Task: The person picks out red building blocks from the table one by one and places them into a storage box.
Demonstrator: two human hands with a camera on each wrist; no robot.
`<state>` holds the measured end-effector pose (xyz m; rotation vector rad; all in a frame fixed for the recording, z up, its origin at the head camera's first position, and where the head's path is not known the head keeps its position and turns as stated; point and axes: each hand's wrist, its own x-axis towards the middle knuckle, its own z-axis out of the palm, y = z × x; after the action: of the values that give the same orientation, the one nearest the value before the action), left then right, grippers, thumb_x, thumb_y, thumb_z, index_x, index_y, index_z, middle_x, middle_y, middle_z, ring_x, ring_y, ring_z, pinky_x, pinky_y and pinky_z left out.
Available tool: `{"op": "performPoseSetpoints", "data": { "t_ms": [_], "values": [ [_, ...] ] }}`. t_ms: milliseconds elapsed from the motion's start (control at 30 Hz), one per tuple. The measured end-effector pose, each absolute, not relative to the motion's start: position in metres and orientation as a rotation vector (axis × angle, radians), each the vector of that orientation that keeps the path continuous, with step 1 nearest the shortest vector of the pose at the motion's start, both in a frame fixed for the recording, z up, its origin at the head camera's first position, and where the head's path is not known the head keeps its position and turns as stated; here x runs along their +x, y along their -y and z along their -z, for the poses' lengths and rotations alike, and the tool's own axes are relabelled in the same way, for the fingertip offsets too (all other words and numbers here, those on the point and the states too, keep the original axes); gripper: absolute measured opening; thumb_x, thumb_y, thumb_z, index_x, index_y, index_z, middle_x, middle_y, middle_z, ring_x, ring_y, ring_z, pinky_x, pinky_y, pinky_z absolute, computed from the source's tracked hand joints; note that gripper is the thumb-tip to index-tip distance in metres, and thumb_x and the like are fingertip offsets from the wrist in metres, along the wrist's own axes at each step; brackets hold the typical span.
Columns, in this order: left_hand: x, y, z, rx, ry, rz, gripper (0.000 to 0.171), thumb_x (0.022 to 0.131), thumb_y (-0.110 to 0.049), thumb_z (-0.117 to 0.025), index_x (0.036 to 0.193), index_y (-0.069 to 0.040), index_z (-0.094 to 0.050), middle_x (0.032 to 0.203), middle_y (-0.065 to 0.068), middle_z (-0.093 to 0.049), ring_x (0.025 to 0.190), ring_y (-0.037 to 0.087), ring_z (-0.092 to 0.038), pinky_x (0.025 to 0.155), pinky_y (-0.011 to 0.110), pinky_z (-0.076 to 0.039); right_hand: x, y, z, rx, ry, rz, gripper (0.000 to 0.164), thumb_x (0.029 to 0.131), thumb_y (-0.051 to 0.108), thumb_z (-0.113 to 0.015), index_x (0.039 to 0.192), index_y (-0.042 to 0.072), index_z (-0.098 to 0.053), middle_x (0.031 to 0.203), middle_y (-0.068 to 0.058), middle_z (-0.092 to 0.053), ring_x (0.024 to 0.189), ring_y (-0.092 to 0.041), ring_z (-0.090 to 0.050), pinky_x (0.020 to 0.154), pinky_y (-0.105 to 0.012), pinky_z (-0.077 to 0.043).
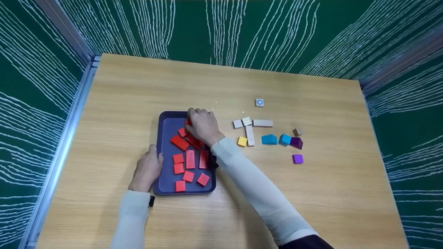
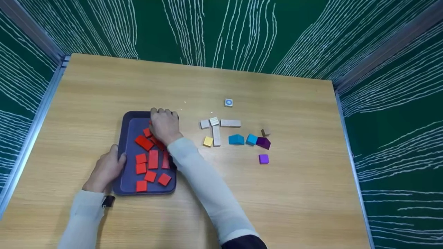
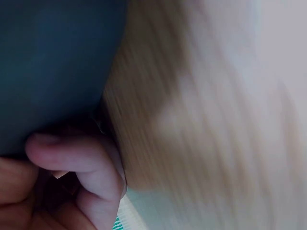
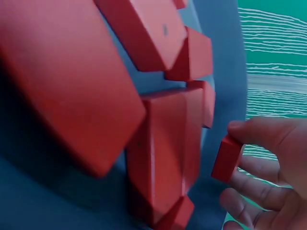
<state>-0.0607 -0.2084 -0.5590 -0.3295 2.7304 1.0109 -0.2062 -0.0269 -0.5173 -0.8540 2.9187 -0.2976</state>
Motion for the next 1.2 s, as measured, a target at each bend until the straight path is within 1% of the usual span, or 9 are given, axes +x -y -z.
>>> {"op": "performPoseSetpoints", "data": {
  "t_ms": [133,300,533,667,800,1000,1067,1200],
  "values": [
    [-0.062,0.206,0.560,-0.300,-2.760,-1.013,0.020,0.104,-0.014,-0.047,0.111,0.004,-0.046,0.082,0.019,-0.057,0.075,0.036,-0.062,0.063,0.051,-0.049,-0.206,0.026,0.523,-0.856,-2.941,0.212,0.032,0.092,0.035,-0.070,0.109,0.008,-0.063,0.096,-0.008,-0.068,0.091,-0.027,-0.066,0.086,-0.045,-0.051],
    [-0.062,0.204,0.560,-0.280,-2.767,-1.013,0.019,0.104,-0.014,-0.047,0.110,0.003,-0.046,0.080,0.017,-0.056,0.074,0.034,-0.061,0.063,0.050,-0.049,-0.207,0.023,0.526,-0.866,-2.932,0.197,0.029,0.093,0.033,-0.069,0.107,0.008,-0.065,0.096,-0.008,-0.068,0.091,-0.027,-0.067,0.087,-0.046,-0.052],
    [-0.068,0.201,0.560,-0.272,-2.699,-0.996,0.027,0.105,-0.017,-0.045,0.122,0.004,-0.044,0.092,0.022,-0.061,0.082,0.034,-0.063,0.067,0.050,-0.050,-0.205,0.013,0.525,-0.822,-2.924,0.202,0.026,0.093,0.031,-0.066,0.105,0.008,-0.065,0.103,-0.011,-0.068,0.096,-0.030,-0.066,0.090,-0.048,-0.049],
    [-0.076,0.200,0.561,-0.228,-2.654,-0.978,0.029,0.106,-0.018,-0.044,0.125,0.004,-0.043,0.095,0.022,-0.060,0.083,0.033,-0.063,0.068,0.048,-0.051,-0.203,0.002,0.521,-0.753,-2.947,0.285,0.025,0.095,0.029,-0.065,0.109,0.009,-0.066,0.103,-0.009,-0.067,0.096,-0.028,-0.065,0.086,-0.045,-0.050],
    [-0.083,0.202,0.561,-0.185,-2.631,-0.951,0.032,0.106,-0.018,-0.043,0.128,0.005,-0.042,0.101,0.026,-0.061,0.090,0.036,-0.064,0.071,0.050,-0.051,-0.201,-0.014,0.514,-0.683,-2.987,0.399,0.027,0.097,0.030,-0.063,0.115,0.009,-0.066,0.107,-0.008,-0.066,0.099,-0.027,-0.062,0.085,-0.045,-0.049],
    [-0.084,0.216,0.560,-0.199,-2.603,-0.889,0.037,0.106,-0.021,-0.045,0.129,0.008,-0.042,0.105,0.030,-0.061,0.092,0.038,-0.064,0.073,0.050,-0.051,-0.201,-0.050,0.514,-0.675,-3.097,0.523,0.030,0.097,0.028,-0.065,0.116,0.005,-0.066,0.111,-0.013,-0.067,0.103,-0.031,-0.062,0.086,-0.047,-0.049],
    [-0.082,0.222,0.558,-0.218,-2.613,-0.866,0.040,0.105,-0.021,-0.046,0.129,0.010,-0.042,0.106,0.033,-0.060,0.095,0.041,-0.063,0.075,0.052,-0.050,-0.199,-0.064,0.515,-0.656,-3.115,0.543,0.030,0.097,0.027,-0.065,0.117,0.004,-0.065,0.111,-0.013,-0.067,0.103,-0.031,-0.062,0.086,-0.047,-0.049],
    [-0.079,0.235,0.549,-0.307,-2.680,-0.769,0.043,0.104,-0.024,-0.047,0.125,0.013,-0.043,0.106,0.036,-0.056,0.097,0.049,-0.059,0.079,0.056,-0.047,-0.195,-0.090,0.516,-0.584,-3.097,0.579,0.031,0.099,0.028,-0.063,0.120,0.004,-0.064,0.113,-0.013,-0.066,0.103,-0.030,-0.061,0.089,-0.045,-0.048]
  ]
}}
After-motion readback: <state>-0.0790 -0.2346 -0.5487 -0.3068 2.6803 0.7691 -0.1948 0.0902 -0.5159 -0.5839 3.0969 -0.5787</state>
